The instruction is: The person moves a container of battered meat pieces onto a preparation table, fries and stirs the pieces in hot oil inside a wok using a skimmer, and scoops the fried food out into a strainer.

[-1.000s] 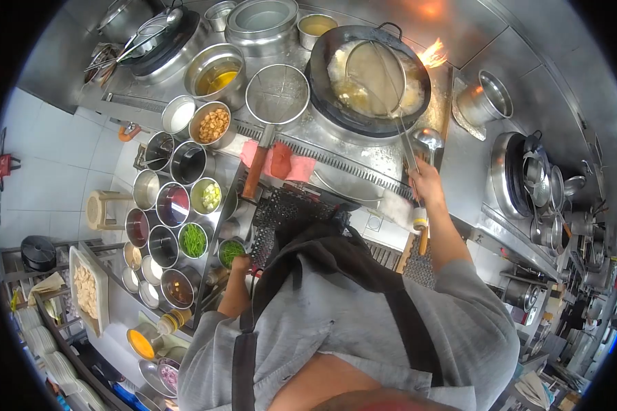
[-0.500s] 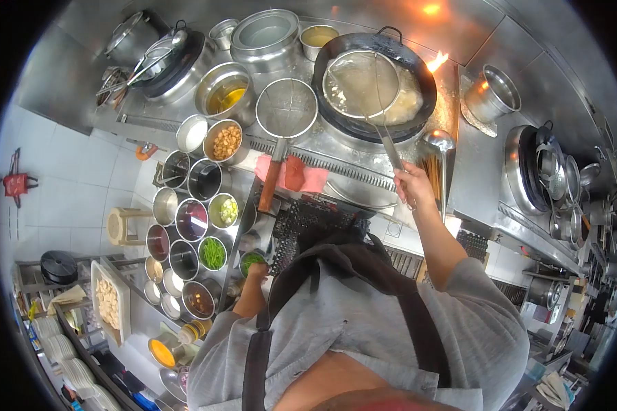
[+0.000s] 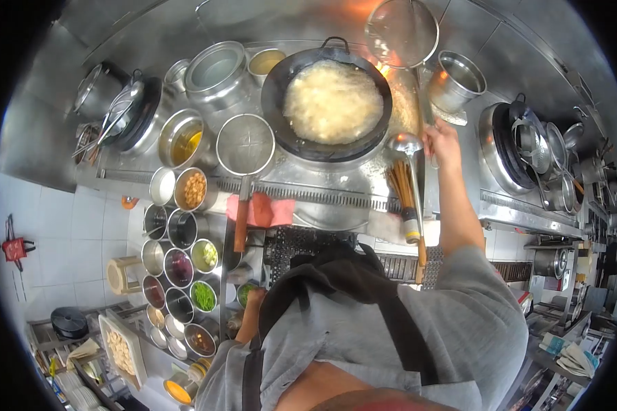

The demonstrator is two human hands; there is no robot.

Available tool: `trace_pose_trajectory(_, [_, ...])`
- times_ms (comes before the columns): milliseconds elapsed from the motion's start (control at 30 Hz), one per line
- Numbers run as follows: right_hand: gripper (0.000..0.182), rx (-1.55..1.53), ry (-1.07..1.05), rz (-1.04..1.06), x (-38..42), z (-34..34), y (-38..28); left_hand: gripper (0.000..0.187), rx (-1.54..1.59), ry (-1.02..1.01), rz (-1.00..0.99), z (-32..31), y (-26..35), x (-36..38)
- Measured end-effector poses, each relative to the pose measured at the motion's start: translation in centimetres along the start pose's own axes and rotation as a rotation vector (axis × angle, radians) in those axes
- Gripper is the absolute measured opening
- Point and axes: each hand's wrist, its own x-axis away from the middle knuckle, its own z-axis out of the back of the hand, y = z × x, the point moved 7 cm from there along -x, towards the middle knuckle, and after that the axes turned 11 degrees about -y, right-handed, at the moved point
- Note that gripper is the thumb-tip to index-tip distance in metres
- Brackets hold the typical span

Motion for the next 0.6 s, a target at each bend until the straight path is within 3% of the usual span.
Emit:
trace_pose_trajectory(33, [0.037, 0.213, 0.091, 0.024, -1.3, 1.5, -0.7, 0.024, -0.029, -0.001, -0.01, 1.2, 1.2, 0.3])
trace_pose_trajectory(67, [0.037, 0.21, 0.092, 0.024, -2.5, 2.0, -0.8, 0.024, -0.056, -0.003, -0.017, 2.2, 2.0, 0.7])
trace_pose_trajectory(133, [0.037, 0.685, 0.225, -0.107, -4.8, 3.6, -0.7, 0.024, -0.025, 0.01, -0.066, 3.6, 2.9, 1.3])
trace_pose_trajectory(167, [0.041, 0.971, 0.269, 0.078, -8.9, 5.9, 3.2, 0.024, 0.008, 0.023, -0.117, 3.9, 3.5, 1.4])
trace_pose_trajectory(267, [0.038, 1.163, 0.2, -0.021, -13.2, 8.3, 9.9, 0.023, 0.099, -0.06, 0.025, 0.9, 0.7, 0.6])
trace_pose_trajectory(333, [0.038, 1.113, 0.218, -0.038, -13.3, 8.7, 9.7, 0.024, 0.139, -0.052, 0.056, 2.5, 0.0, 0.6])
trace_pose_trajectory(400, [0.037, 1.074, 0.222, -0.054, -11.4, 8.0, 7.8, 0.026, 0.52, 0.013, 0.252, 5.8, -0.4, 3.0])
trace_pose_trajectory(467, [0.036, 0.96, 0.397, 0.037, -7.0, 6.8, 3.1, 0.028, 0.859, 0.112, 0.472, 9.8, 0.8, 6.0])
trace_pose_trajectory(500, [0.036, 0.966, 0.389, 0.051, -5.4, 6.3, 1.8, 0.028, 0.656, 0.219, 0.235, 9.3, 0.6, 5.3])
trace_pose_trajectory(533, [0.038, 0.856, 0.323, -0.009, -4.0, 5.9, 1.5, 0.028, 0.669, 0.224, 0.237, 9.2, 0.7, 5.2])
trace_pose_trajectory(567, [0.04, 0.746, 0.26, -0.07, -2.8, 5.4, 1.6, 0.027, 0.799, 0.06, 0.28, 8.2, 0.8, 4.5])
trace_pose_trajectory(600, [0.04, 0.753, 0.258, -0.063, -1.6, 4.4, 1.3, 0.024, 0.477, -0.045, 0.151, 3.5, -0.4, 1.3])
